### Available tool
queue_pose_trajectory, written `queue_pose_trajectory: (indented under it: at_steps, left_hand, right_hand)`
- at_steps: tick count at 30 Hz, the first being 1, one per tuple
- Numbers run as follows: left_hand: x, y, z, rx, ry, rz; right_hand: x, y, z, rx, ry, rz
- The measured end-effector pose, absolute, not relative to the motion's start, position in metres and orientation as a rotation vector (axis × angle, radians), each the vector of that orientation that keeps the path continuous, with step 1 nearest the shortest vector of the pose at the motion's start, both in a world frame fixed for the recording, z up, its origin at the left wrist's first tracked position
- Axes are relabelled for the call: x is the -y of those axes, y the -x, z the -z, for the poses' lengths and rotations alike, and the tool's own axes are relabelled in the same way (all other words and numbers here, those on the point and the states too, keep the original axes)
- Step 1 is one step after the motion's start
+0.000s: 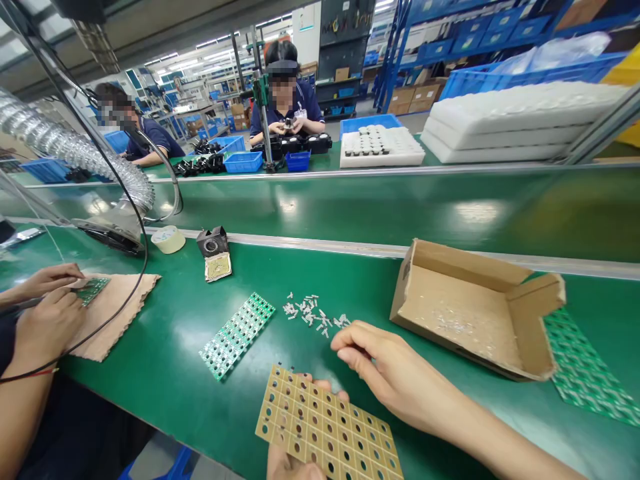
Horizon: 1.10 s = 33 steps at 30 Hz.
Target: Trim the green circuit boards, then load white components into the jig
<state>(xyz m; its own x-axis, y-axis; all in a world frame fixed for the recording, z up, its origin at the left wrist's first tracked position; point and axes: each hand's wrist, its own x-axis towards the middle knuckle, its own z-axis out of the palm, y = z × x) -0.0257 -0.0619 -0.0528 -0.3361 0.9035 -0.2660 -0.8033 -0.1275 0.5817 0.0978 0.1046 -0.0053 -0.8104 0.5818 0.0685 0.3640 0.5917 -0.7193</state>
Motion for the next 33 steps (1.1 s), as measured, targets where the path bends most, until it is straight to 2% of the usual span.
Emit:
queue_pose_trajectory:
  at_steps: [5, 8, 10, 18, 26, 33]
  left_hand:
    - [0.029, 0.186, -0.047, -0.928, -0.273, -1.89]
    - [0.011, 0.298, -0.096, -0.994, -0.257, -1.989]
    - [0.008, 0.351, -0.108, -1.034, -0.252, -2.026]
    - [0.034, 0.449, -0.077, -1.171, -0.367, -1.945]
    - [0.051, 0.565, -0.049, -1.52, -0.644, -1.562]
    - [0.069, 0.643, -0.026, -1.61, -0.89, -1.396]
  right_hand:
    - [-0.083, -0.096, -0.007, 2.247, 0.723, -1.443]
    - [-0.076, -0.094, -0.004, 2.227, 0.643, -1.459]
    - [-0.075, -0.093, 0.001, 2.229, 0.59, -1.397]
    - [-0.078, -0.096, 0.003, 2.231, 0.718, -1.379]
    - [-0.078, -0.097, 0.008, 2.265, 0.679, -1.36]
    - [-0.07, -0.094, 0.01, 2.248, 0.593, -1.289]
